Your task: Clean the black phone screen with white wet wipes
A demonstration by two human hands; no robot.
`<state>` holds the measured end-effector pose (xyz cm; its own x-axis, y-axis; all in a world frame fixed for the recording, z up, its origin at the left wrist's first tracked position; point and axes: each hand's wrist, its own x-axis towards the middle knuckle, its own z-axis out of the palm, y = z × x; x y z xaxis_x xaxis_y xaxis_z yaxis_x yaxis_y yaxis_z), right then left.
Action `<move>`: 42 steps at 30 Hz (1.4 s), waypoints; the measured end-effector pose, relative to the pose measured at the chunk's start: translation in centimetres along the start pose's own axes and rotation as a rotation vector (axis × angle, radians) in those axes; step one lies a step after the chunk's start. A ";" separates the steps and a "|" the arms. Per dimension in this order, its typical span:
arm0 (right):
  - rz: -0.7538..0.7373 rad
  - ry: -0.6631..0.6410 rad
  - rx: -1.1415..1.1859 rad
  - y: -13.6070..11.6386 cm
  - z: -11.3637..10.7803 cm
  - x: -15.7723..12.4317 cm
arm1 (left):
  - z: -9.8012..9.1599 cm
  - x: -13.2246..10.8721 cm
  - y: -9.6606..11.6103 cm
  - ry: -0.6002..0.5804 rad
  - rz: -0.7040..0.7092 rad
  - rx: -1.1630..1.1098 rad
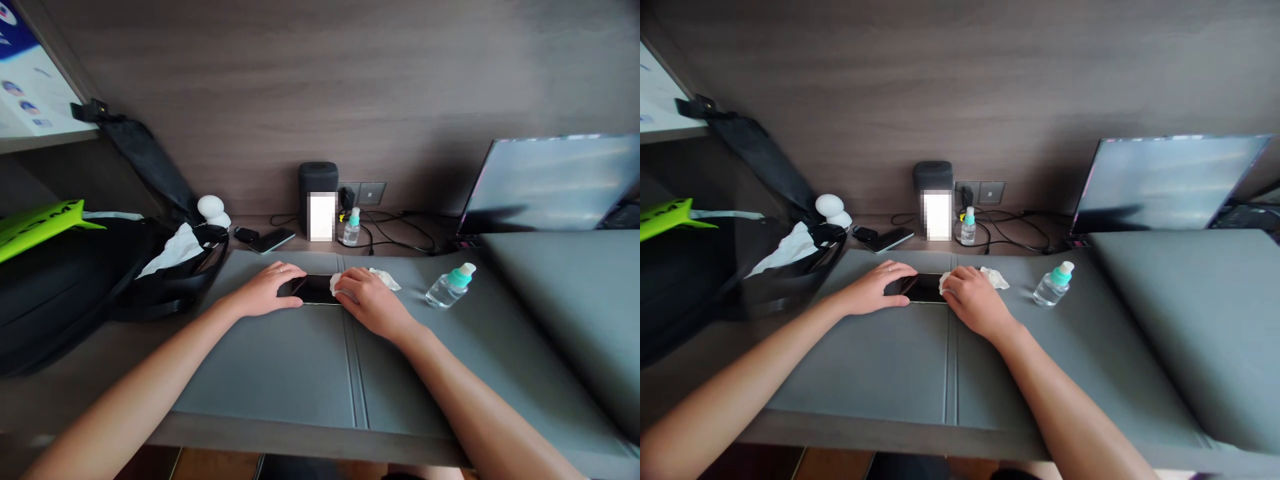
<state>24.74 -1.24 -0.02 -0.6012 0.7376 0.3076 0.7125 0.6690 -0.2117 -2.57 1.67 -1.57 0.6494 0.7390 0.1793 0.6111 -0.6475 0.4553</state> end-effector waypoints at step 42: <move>0.036 -0.001 -0.032 -0.8 -0.4 0.4 | -0.3 0.0 0.5 -0.016 0.000 -0.004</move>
<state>24.06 -1.48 0.66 -0.5754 0.7611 0.2994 0.7446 0.6389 -0.1931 -2.39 1.38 -1.11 0.6567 0.7358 0.1655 0.6093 -0.6469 0.4585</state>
